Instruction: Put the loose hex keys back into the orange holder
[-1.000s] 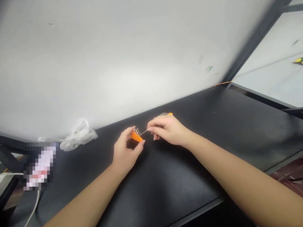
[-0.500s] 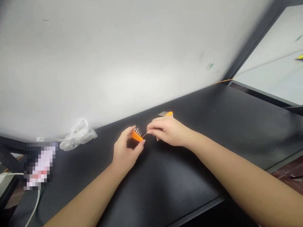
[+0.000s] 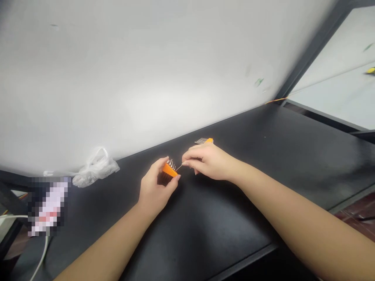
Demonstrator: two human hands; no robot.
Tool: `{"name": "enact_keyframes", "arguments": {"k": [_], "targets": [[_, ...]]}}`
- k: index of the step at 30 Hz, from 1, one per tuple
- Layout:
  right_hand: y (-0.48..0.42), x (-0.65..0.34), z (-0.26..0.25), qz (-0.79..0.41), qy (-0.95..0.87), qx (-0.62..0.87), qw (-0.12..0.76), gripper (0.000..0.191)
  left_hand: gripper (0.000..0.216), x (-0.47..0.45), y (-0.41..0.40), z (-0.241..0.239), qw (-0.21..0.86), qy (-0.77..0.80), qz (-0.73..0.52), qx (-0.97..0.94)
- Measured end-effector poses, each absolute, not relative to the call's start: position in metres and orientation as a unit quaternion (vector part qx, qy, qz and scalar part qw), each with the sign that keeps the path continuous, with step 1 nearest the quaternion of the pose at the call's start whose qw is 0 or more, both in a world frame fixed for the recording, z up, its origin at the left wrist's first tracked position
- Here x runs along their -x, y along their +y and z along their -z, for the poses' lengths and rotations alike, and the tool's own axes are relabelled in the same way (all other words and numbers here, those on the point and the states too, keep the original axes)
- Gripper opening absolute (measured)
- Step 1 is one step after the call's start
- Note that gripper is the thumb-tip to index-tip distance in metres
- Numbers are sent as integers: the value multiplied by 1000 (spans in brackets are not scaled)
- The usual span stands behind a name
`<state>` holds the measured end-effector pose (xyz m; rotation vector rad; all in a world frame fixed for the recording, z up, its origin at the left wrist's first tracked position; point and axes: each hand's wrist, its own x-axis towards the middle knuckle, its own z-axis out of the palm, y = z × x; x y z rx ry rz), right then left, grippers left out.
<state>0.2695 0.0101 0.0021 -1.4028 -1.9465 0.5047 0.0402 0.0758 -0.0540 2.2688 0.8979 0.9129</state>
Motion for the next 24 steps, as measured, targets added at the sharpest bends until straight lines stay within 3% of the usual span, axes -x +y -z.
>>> {"name": "enact_keyframes", "arguments": {"k": [20, 24], "targets": [[13, -272, -2, -235, -736, 560, 300, 19, 57, -39, 76, 54, 227, 280, -326, -874], [11, -268, -4, -200, -747, 561, 294, 18, 58, -40, 75, 52, 220, 284, -325, -875]]}}
